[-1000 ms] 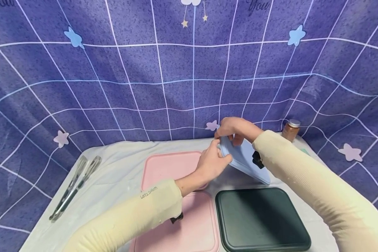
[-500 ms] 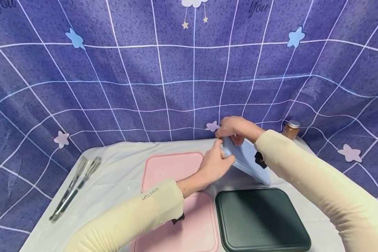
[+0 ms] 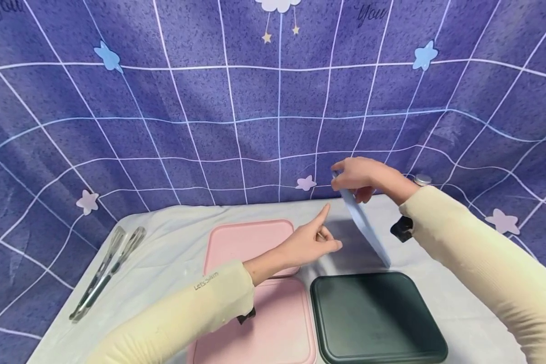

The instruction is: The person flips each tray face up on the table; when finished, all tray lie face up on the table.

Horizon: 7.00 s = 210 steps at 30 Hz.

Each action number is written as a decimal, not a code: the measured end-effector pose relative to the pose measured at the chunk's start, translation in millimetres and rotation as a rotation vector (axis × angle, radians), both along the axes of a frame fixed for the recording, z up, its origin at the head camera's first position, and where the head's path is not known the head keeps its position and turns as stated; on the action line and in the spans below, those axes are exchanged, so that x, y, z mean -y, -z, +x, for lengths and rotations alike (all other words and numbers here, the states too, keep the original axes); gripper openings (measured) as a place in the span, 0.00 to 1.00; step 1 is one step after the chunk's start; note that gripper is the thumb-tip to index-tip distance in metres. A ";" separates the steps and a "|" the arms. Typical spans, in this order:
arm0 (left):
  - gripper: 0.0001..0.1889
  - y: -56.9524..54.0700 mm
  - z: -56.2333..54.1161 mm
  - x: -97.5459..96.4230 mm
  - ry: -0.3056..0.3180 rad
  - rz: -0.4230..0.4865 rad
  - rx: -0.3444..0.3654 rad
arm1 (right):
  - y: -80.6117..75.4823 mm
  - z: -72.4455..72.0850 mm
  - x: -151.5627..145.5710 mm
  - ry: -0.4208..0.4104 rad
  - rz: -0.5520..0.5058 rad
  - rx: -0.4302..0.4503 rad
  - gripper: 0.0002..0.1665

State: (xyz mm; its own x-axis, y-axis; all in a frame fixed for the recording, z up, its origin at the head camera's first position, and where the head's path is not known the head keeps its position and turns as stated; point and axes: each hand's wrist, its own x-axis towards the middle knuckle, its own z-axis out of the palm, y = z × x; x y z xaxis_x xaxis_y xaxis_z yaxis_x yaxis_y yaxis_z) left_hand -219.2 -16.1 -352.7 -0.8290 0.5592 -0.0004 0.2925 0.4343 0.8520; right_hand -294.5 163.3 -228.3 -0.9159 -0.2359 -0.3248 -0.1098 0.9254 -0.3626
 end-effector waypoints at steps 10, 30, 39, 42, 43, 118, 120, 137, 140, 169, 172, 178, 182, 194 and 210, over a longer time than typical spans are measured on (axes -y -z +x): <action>0.34 24.8 -21.3 19.7 -0.045 -0.154 -0.049 | -17.4 15.1 -82.6 0.042 -0.218 -0.083 0.39; 0.30 44.5 -39.2 30.9 -0.234 0.221 0.156 | 53.0 20.0 -166.7 0.110 -1.064 0.329 0.45; 0.38 49.2 -42.2 36.4 -0.203 0.291 0.260 | 80.0 22.8 -174.8 0.140 -1.004 0.199 0.35; 0.39 50.5 -42.0 39.8 -0.174 0.293 0.277 | 89.6 23.4 -178.8 0.128 -0.916 0.173 0.35; 0.39 50.5 -42.0 41.4 -0.166 0.286 0.281 | 92.7 23.5 -180.6 0.114 -0.881 0.177 0.36; 0.50 68.7 -57.3 37.7 -0.047 -0.033 0.584 | 184.9 1.7 -168.7 0.168 -0.498 0.510 0.62; 0.50 68.8 -57.2 37.5 -0.050 -0.033 0.584 | 184.9 1.6 -168.3 0.163 -0.498 0.508 0.61; 0.52 69.8 -58.4 34.2 -0.070 -0.061 0.582 | 187.8 -2.2 -168.6 0.167 -0.512 0.472 0.60; 0.52 69.2 -58.7 33.8 -0.070 -0.071 0.586 | 187.6 -2.6 -168.9 0.164 -0.514 0.468 0.60; 0.39 18.3 -22.5 89.3 -0.060 -0.408 0.010 | 184.0 0.4 -163.4 0.169 -0.474 0.474 0.60; 0.36 5.8 -6.1 114.7 -0.102 -0.465 -0.094 | 184.6 1.1 -161.6 0.172 -0.455 0.463 0.60; 0.38 2.8 34.0 166.6 -0.158 -0.408 -0.073 | 181.6 7.6 -157.0 0.150 -0.359 0.395 0.59; 0.42 6.9 57.0 199.9 -0.201 -0.398 0.031 | 164.5 15.5 -152.2 0.113 -0.264 0.321 0.58; 0.46 20.4 98.1 257.3 -0.148 -0.326 0.294 | 115.6 89.6 -67.0 -0.069 -0.284 0.299 0.53; 0.46 62.1 118.8 270.5 0.020 -0.158 0.485 | 161.8 165.5 26.7 -0.159 -0.645 0.770 0.61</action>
